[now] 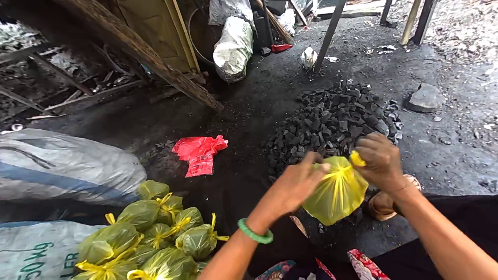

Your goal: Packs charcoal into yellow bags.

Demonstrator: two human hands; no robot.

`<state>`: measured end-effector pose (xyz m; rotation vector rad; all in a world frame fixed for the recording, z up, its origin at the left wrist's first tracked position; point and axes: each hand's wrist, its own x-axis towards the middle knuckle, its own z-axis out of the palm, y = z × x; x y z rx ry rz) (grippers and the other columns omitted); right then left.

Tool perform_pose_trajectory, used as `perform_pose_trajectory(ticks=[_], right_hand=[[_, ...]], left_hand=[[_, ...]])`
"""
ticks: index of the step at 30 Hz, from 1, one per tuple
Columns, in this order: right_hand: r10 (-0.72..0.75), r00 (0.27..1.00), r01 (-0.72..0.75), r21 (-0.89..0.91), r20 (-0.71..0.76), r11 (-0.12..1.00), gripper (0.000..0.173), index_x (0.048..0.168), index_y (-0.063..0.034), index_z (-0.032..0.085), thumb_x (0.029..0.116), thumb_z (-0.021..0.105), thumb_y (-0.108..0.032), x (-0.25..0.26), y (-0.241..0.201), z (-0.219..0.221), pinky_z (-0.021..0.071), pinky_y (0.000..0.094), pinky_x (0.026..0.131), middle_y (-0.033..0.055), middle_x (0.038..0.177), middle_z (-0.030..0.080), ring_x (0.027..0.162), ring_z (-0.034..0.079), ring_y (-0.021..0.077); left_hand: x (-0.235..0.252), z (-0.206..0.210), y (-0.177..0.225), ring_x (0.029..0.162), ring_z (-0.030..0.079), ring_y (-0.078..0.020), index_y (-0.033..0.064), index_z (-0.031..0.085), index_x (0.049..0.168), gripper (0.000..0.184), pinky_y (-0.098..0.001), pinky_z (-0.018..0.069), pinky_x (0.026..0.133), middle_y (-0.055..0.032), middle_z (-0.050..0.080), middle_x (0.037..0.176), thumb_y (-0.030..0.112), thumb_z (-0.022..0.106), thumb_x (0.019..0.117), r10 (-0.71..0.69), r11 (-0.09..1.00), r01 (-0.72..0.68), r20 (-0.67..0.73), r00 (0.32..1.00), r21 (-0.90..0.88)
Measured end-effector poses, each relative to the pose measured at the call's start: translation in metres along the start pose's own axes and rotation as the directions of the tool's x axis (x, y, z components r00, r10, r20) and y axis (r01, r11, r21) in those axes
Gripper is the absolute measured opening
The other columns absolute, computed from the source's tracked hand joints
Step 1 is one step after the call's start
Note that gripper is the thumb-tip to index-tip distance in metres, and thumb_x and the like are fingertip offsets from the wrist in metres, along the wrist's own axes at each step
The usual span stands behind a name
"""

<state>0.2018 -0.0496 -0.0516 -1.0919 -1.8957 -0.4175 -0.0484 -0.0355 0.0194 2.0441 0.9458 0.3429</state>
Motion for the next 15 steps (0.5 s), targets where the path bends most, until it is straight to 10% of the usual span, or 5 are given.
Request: perform_pose_trajectory(ticks=[8, 15], right_hand=[[0.298, 0.952, -0.301, 0.035, 0.067, 0.953, 0.021, 0.063, 0.0056, 0.060, 0.0801, 0.064, -0.006, -0.070, -0.011, 0.022, 0.0493, 0.0491, 0.062, 0.0189, 0.066, 0.062, 0.066, 0.062, 0.0361], [0.290, 0.956, -0.292, 0.040, 0.049, 0.956, 0.018, 0.077, 0.0013, 0.072, 0.0847, 0.074, -0.015, -0.082, -0.079, 0.075, 0.0586, 0.0478, 0.067, 0.0158, 0.078, 0.069, 0.076, 0.068, 0.0343]], left_hand=[[0.015, 0.000, -0.075, 0.065, 0.048, -0.0061, -0.0016, 0.069, 0.107, 0.018, -0.0255, 0.0419, 0.062, -0.0032, 0.062, 0.080, 0.014, 0.059, 0.1027, -0.138, 0.986, 0.158, 0.270, 0.953, -0.052], [0.087, 0.021, -0.067, 0.051, 0.036, -0.0031, -0.0023, 0.066, 0.101, 0.012, -0.0185, 0.0293, 0.048, 0.0025, 0.047, 0.065, 0.007, 0.059, 0.1017, -0.278, 0.864, 0.235, -0.032, 0.960, -0.444]])
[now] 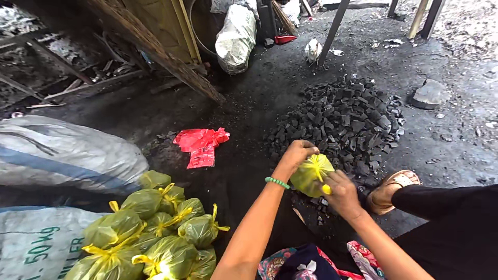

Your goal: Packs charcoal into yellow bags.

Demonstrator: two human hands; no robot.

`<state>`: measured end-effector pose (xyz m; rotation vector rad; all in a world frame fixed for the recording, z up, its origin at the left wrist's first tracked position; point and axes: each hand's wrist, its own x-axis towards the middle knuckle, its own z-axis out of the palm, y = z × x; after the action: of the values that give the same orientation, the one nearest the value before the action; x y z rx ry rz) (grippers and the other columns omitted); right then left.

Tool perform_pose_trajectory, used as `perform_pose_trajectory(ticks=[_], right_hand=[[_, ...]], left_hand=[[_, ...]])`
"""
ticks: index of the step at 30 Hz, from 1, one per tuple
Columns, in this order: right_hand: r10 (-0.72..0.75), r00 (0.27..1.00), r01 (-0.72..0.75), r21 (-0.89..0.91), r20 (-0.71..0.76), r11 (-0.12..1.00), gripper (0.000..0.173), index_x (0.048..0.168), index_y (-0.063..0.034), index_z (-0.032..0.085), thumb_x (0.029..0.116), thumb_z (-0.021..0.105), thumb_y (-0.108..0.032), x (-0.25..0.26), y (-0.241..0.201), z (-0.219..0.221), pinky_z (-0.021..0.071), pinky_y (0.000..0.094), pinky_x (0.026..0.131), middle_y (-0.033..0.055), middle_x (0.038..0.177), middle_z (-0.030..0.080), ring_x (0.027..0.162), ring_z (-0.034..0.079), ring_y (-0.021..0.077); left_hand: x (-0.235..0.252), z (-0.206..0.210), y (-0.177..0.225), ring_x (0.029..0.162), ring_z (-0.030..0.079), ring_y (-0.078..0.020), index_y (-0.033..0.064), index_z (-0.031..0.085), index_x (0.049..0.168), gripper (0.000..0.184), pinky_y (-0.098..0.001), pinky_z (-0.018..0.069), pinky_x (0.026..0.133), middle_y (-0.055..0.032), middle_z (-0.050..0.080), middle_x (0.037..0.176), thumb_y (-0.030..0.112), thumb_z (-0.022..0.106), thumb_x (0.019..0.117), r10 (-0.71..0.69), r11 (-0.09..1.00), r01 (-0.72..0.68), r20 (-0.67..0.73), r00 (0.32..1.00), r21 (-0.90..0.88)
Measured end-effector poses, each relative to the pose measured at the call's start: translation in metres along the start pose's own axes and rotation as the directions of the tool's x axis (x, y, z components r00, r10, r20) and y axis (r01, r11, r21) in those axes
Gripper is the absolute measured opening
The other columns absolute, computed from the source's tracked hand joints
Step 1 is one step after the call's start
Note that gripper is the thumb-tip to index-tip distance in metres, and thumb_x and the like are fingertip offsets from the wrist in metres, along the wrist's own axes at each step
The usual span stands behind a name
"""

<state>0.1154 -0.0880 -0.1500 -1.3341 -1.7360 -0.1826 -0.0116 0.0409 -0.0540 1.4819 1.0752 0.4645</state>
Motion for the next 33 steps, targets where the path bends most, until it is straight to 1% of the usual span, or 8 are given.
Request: perform_pose_trajectory(ticks=[5, 8, 13, 16, 19, 23, 30, 33], right_hand=[[-0.044, 0.998, 0.047, 0.062, -0.046, 0.997, 0.027, 0.084, 0.0038, 0.071, 0.0954, 0.066, -0.020, 0.038, -0.005, -0.017, 0.0591, 0.0438, 0.072, 0.0171, 0.083, 0.069, 0.079, 0.069, 0.0314], [0.190, 0.982, -0.186, 0.148, -0.016, 0.971, 0.034, 0.083, 0.0087, 0.067, 0.1005, 0.061, -0.019, 0.059, 0.014, -0.041, 0.0551, 0.0434, 0.071, 0.0187, 0.079, 0.064, 0.074, 0.065, 0.0288], [0.542, 0.820, -0.560, 0.446, 0.182, 0.698, 0.021, 0.089, -0.0059, 0.063, 0.1031, 0.056, -0.019, 0.045, 0.016, -0.040, 0.0461, 0.0152, 0.057, -0.0073, 0.068, 0.056, 0.058, 0.052, -0.0031], [0.501, 0.807, -0.585, 0.538, 0.312, 0.607, 0.017, 0.107, -0.0024, 0.070, 0.0907, 0.069, -0.007, 0.030, 0.012, -0.045, 0.0577, 0.0196, 0.078, -0.0023, 0.094, 0.071, 0.084, 0.067, -0.0004], [0.294, 0.947, -0.321, 0.416, 0.129, 0.851, 0.013, 0.096, -0.0008, 0.077, 0.0882, 0.072, -0.010, 0.021, 0.011, -0.036, 0.0548, 0.0197, 0.087, 0.0063, 0.105, 0.067, 0.096, 0.064, 0.0053], [0.100, 0.995, -0.097, 0.191, -0.007, 0.977, 0.014, 0.092, 0.0035, 0.076, 0.0914, 0.065, -0.004, 0.018, 0.012, -0.030, 0.0588, 0.0363, 0.092, 0.0254, 0.132, 0.063, 0.105, 0.071, 0.0257], [0.371, 0.907, -0.421, 0.380, 0.199, 0.824, 0.011, 0.102, 0.0007, 0.071, 0.0938, 0.065, -0.002, 0.022, 0.021, -0.043, 0.0570, 0.0253, 0.086, 0.0068, 0.099, 0.071, 0.091, 0.068, 0.0076], [0.311, 0.936, -0.348, 0.297, 0.166, 0.889, 0.011, 0.096, 0.0037, 0.074, 0.0913, 0.064, 0.002, 0.019, 0.023, -0.041, 0.0578, 0.0393, 0.091, 0.0159, 0.111, 0.073, 0.102, 0.071, 0.0225]], left_hand=[[-0.017, 0.015, 0.025, 0.071, 0.054, -0.0083, -0.0036, 0.067, 0.112, 0.022, -0.0270, 0.0470, 0.068, -0.0065, 0.064, 0.086, 0.011, 0.053, 0.1059, 0.135, 0.975, -0.165, 0.192, 0.972, 0.151], [-0.036, 0.015, 0.011, 0.060, 0.046, -0.0019, 0.0006, 0.065, 0.117, 0.026, -0.0189, 0.0387, 0.055, -0.0002, 0.060, 0.082, 0.018, 0.049, 0.1073, 0.251, 0.961, -0.270, 0.233, 0.940, 0.057], [-0.034, 0.038, -0.015, 0.072, 0.057, -0.0073, 0.0003, 0.068, 0.102, 0.018, -0.0261, 0.0487, 0.068, -0.0047, 0.065, 0.085, 0.015, 0.058, 0.1036, 0.337, 0.941, -0.331, 0.114, 0.935, -0.067], [-0.035, 0.037, -0.022, 0.057, 0.045, -0.0007, 0.0021, 0.067, 0.095, 0.016, -0.0162, 0.0371, 0.053, 0.0009, 0.060, 0.076, 0.010, 0.056, 0.1034, 0.307, 0.929, -0.277, 0.095, 0.947, -0.245], [-0.041, 0.031, -0.025, 0.049, 0.038, 0.0009, 0.0040, 0.066, 0.092, 0.015, -0.0141, 0.0317, 0.046, 0.0027, 0.056, 0.069, 0.010, 0.057, 0.1031, 0.268, 0.932, -0.242, 0.064, 0.961, -0.270], [-0.043, 0.029, -0.019, 0.067, 0.056, -0.0136, -0.0005, 0.069, 0.093, 0.021, -0.0330, 0.0475, 0.066, -0.0073, 0.064, 0.077, 0.016, 0.062, 0.1025, 0.220, 0.968, -0.219, 0.004, 0.975, 0.120], [-0.058, 0.048, -0.015, 0.094, 0.068, -0.0342, -0.0053, 0.068, 0.112, 0.023, -0.0489, 0.0571, 0.084, -0.0215, 0.067, 0.105, 0.015, 0.063, 0.1020, 0.481, 0.738, -0.414, 0.014, 0.876, 0.532], [-0.056, 0.050, -0.019, 0.088, 0.064, -0.0281, -0.0051, 0.071, 0.102, 0.022, -0.0454, 0.0537, 0.081, -0.0168, 0.065, 0.097, 0.013, 0.058, 0.1039, 0.397, 0.833, -0.380, 0.044, 0.917, 0.402]])
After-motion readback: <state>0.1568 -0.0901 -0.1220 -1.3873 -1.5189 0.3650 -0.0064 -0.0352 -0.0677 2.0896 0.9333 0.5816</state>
